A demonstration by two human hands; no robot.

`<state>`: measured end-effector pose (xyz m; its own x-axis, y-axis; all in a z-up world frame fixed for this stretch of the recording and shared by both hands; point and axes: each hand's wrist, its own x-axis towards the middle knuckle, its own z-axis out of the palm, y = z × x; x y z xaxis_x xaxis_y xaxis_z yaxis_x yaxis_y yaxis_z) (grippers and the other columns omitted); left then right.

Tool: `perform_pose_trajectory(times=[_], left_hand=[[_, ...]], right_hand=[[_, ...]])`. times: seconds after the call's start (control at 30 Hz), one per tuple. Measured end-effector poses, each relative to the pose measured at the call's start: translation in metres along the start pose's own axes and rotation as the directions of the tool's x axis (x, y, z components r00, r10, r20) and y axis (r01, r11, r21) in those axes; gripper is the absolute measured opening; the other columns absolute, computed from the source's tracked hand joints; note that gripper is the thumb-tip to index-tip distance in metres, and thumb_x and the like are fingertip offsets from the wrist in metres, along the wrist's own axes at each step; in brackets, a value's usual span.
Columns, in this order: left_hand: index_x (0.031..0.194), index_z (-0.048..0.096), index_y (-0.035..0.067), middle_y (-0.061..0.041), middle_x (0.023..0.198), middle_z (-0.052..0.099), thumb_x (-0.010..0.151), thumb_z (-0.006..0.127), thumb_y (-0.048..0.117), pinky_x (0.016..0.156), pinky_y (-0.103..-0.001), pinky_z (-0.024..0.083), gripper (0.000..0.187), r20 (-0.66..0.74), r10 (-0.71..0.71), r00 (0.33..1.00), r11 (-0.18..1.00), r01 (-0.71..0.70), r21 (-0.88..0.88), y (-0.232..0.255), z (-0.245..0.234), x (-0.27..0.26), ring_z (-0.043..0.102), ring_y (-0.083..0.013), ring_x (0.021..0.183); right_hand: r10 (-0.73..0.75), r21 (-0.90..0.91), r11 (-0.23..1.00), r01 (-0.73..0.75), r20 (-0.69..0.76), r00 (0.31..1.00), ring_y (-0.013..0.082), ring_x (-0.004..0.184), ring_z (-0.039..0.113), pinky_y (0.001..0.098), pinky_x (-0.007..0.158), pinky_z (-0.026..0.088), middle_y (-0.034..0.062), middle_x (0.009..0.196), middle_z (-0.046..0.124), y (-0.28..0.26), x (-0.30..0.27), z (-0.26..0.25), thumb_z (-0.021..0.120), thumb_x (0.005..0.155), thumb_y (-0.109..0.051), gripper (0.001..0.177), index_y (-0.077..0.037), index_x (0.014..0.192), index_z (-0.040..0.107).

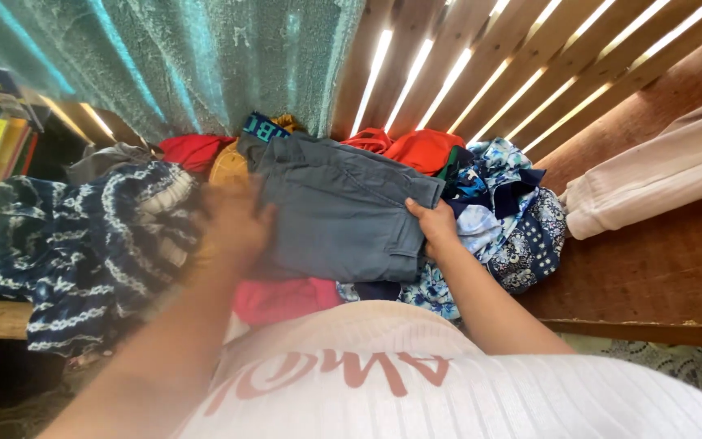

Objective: Folding various items of clothing including shorts and skirts and stacking them.

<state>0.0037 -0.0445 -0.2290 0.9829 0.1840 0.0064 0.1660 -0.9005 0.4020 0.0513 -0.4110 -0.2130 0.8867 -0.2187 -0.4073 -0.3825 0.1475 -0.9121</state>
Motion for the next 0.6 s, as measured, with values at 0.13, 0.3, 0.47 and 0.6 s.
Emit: perform_pose_trajectory(times=[0.13,0.3,0.47,0.6], left_hand=[[0.158,0.032,0.014,-0.016,0.17,0.014,0.099,0.058,0.045,0.109,-0.078,0.009,0.072,-0.179,-0.017,0.984,0.998,0.005,-0.067,-0.009,-0.005,0.002,0.004,-0.0385,0.155],[0.161,0.034,0.019,-0.006,0.172,0.02,0.095,0.057,0.039,0.126,-0.06,0.005,0.073,-0.227,0.449,0.864,0.868,-0.482,-0.119,0.095,0.0,-0.021,0.007,-0.0321,0.16],[0.16,0.026,0.023,0.004,0.17,0.017,0.101,0.048,0.044,0.122,-0.06,0.002,0.067,0.125,0.537,0.834,0.842,-0.538,-0.026,0.101,0.035,-0.006,0.008,-0.0206,0.157],[0.161,0.021,0.026,0.007,0.17,0.015,0.103,0.041,0.044,0.122,-0.06,0.0,0.064,0.195,0.438,0.877,0.896,-0.445,-0.013,0.092,0.048,-0.002,0.008,-0.0162,0.156]], right_hand=[[0.051,0.068,0.996,-0.053,0.04,0.998,0.0269,0.096,0.072,0.0441,0.084,0.06,0.0114,0.113,0.073,-0.008,-0.018,0.002,0.073,0.088,-0.008,0.037,-0.004,0.124,0.064],[0.318,0.152,0.921,-0.36,0.242,0.917,0.0305,0.103,0.074,0.0479,0.089,0.061,0.0151,0.117,0.074,0.011,-0.01,-0.012,0.071,0.091,-0.02,0.039,0.0,0.125,0.065],[0.297,-0.056,0.955,-0.292,0.136,0.945,0.0296,0.101,0.073,0.0469,0.088,0.06,0.0146,0.117,0.074,-0.011,-0.011,-0.018,0.071,0.09,-0.019,0.04,-0.001,0.126,0.064],[0.114,-0.146,0.986,-0.082,0.229,0.967,0.0261,0.097,0.073,0.0405,0.086,0.061,0.0135,0.115,0.074,-0.06,-0.026,0.015,0.072,0.089,-0.012,0.038,0.0,0.125,0.065]])
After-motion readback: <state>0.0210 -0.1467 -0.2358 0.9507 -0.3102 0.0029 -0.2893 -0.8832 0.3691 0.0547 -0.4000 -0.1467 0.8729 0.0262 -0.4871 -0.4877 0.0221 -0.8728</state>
